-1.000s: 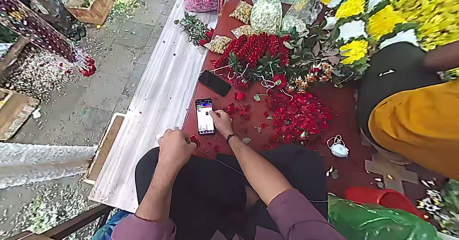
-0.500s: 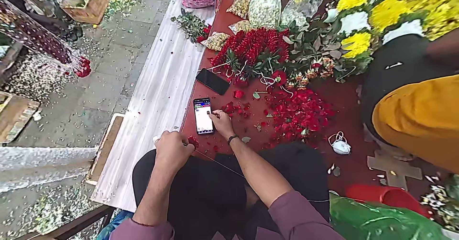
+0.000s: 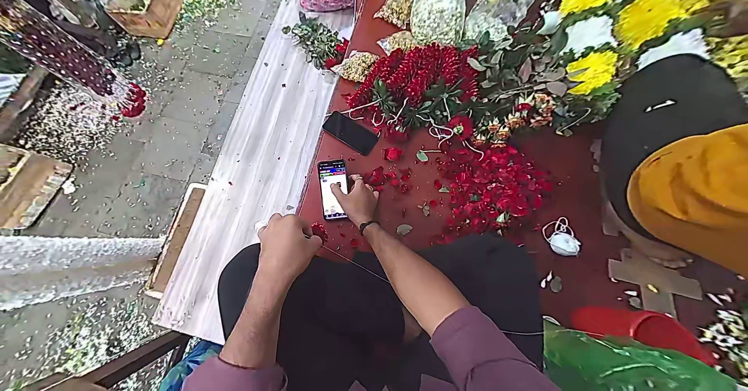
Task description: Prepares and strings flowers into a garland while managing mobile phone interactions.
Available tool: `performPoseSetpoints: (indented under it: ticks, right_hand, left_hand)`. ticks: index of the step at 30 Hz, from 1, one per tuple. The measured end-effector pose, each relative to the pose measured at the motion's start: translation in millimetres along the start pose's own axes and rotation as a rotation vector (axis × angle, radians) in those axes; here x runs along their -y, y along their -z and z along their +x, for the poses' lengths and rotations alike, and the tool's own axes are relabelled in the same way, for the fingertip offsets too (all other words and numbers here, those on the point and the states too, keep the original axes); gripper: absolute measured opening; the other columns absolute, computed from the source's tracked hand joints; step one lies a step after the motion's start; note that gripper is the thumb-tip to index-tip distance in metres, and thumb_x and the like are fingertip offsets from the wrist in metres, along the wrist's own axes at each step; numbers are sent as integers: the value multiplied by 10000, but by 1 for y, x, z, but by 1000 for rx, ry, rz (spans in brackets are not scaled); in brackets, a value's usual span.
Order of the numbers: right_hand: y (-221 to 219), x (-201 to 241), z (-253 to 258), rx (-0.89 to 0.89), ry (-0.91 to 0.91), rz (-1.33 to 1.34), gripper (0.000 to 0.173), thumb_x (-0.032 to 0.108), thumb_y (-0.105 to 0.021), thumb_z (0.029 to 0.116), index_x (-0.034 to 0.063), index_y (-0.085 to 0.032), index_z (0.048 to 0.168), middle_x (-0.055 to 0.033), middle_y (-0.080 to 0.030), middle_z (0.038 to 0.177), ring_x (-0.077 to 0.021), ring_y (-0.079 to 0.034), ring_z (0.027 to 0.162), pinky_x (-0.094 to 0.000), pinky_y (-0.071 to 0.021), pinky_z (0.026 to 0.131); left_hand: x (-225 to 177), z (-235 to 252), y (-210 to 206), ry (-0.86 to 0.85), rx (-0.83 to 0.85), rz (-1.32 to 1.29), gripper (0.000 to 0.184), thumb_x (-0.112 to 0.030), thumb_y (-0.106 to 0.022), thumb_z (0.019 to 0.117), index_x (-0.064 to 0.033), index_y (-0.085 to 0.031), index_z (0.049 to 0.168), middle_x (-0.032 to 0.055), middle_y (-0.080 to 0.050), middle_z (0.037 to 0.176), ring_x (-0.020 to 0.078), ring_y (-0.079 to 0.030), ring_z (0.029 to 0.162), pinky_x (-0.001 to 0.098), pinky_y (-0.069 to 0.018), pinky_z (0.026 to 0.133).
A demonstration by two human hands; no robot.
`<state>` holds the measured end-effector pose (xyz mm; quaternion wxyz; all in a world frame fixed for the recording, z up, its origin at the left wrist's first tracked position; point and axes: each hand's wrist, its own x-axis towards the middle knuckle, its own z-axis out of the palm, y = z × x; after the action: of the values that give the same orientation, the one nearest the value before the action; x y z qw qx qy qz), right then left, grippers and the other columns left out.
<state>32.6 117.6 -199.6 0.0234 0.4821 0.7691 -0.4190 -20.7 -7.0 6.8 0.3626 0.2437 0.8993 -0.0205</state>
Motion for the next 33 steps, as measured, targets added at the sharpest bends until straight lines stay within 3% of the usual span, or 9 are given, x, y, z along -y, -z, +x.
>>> performPoseSetpoints:
  ticks: [5, 9, 12, 17, 22, 29, 33]
  right_hand:
    - [1, -5, -3, 3, 30, 4, 762, 694, -641, 870, 129, -603, 1380, -130, -727, 1107, -326, -655, 1088, -597, -399, 1047]
    - [4, -15, -2, 34, 73, 153, 563, 492, -660, 956, 94, -625, 1353, -132, -712, 1009, -326, -648, 1015, -594, -388, 1040]
    - [3, -23, 2, 33, 62, 320, 387, 359, -593, 1019, 89, -660, 1288, -112, -709, 942, -295, -652, 953, -590, -399, 1030]
    - [12, -19, -1, 56, 58, 433, 339, 201, -453, 1066, 58, -647, 1305, -167, -721, 1099, -335, -645, 1099, -620, -365, 1056]
    - [15, -20, 0, 76, 60, 443, 329, 190, -450, 1070, 52, -669, 1272, -164, -718, 1135, -337, -637, 1124, -623, -375, 1039]
    - [14, -20, 1, 94, 68, 415, 316, 257, -598, 1025, 64, -666, 1267, -135, -720, 996, -309, -656, 980, -609, -412, 990]
    - [16, -21, -1, 107, 72, 384, 362, 272, -661, 988, 77, -652, 1293, -122, -718, 997, -304, -653, 962, -603, -427, 974]
  left_hand:
    - [0, 1, 0, -2, -3, 10, 179, -257, -689, 883, -102, -772, 920, 152, -708, 1022, 380, -610, 1094, 626, -415, 958]
    - [0, 1, 0, -1, 2, 5, 180, -255, -690, 885, -96, -770, 915, 153, -708, 1023, 384, -605, 1104, 629, -410, 961]
    - [0, 1, 0, -18, 3, -11, 186, -246, -694, 891, -75, -765, 913, 169, -701, 1019, 395, -603, 1097, 641, -409, 971]
    - [1, -1, 0, -14, -6, -18, 180, -244, -696, 894, -80, -769, 918, 168, -704, 1020, 393, -603, 1095, 637, -403, 969]
    - [2, 0, 0, -15, -5, -22, 183, -248, -699, 897, -82, -769, 927, 172, -706, 1019, 398, -602, 1096, 646, -396, 973]
    - [0, 6, 1, 29, 13, -8, 183, -253, -720, 894, -78, -767, 919, 171, -710, 1007, 399, -611, 1087, 654, -394, 975]
    - [1, 4, 0, 23, -4, -9, 184, -255, -710, 894, -81, -768, 907, 172, -711, 999, 400, -613, 1084, 657, -396, 967]
